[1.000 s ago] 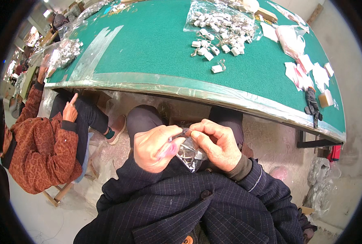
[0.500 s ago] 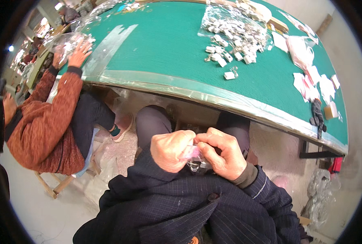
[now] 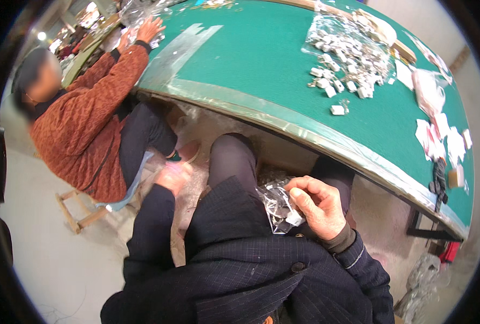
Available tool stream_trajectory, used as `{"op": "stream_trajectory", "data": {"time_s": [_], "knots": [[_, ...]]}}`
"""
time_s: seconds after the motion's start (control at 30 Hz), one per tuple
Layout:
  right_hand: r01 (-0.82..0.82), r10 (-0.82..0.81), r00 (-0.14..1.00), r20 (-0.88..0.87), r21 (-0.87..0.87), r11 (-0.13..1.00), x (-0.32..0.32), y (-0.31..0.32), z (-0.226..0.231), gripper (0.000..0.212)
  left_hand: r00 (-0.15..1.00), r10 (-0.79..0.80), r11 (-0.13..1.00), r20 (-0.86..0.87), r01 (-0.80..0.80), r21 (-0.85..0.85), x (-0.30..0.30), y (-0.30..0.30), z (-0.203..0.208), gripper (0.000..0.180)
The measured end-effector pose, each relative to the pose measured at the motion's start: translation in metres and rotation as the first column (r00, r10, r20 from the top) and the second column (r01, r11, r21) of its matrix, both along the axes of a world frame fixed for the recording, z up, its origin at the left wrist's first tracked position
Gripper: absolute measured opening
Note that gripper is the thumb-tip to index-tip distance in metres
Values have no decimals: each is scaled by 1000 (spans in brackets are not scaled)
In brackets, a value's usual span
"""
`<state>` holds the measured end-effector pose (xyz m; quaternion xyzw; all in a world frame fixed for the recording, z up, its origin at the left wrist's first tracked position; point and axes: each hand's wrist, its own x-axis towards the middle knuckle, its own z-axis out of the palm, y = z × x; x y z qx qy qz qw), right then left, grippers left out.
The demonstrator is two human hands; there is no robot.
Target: The person repeatedly picks small white components from a green table, places them into clear plastic bags, and sets the filled bags aside. The hands work one item at a time, occasionally adjusting the bag opening before sealing it.
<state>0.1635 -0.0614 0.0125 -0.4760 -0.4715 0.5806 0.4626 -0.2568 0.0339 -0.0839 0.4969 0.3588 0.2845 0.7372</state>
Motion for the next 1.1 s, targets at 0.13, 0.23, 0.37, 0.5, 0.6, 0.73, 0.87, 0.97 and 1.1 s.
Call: {"op": "stream_trajectory", "data": {"time_s": [0.13, 0.23, 0.37, 0.5, 0.6, 0.73, 0.87, 0.97, 1.1], "knots": [[-41, 35, 998, 44, 139, 989, 0, 6, -2, 15, 482, 274, 837, -832, 306, 453, -53, -21, -62, 25], [6, -4, 1000, -21, 111, 994, -1, 14, -1, 15, 819, 214, 976, -533, -156, 152, -39, -21, -55, 19], [49, -50, 999, -2, 161, 986, 1, 17, 3, 16, 513, 252, 947, -821, 45, 319, 22, -4, -19, 23], [114, -117, 993, 11, 137, 984, 1, 14, 4, 18, 898, -16, 970, -441, 121, 212, 73, -5, 20, 37], [116, -123, 992, 34, 155, 981, 0, 16, 7, 17, 983, 140, 978, 123, -156, 141, 100, -4, 63, 23], [121, -119, 993, -24, 163, 979, -5, 18, 10, 13, 984, 145, 952, 104, -167, 258, 162, -6, 96, 24], [155, -151, 988, -36, 188, 970, -5, 13, 6, 11, 996, 18, 982, 90, -35, 187, 214, -27, 91, 25], [160, -158, 987, -27, 201, 966, -1, 9, 3, 11, 995, 41, 966, 92, -63, 250, 230, -35, 88, 19], [233, -238, 971, -4, 214, 949, 4, 6, -1, 13, 986, 139, 940, 87, -159, 301, 240, -40, 94, 13]]}}
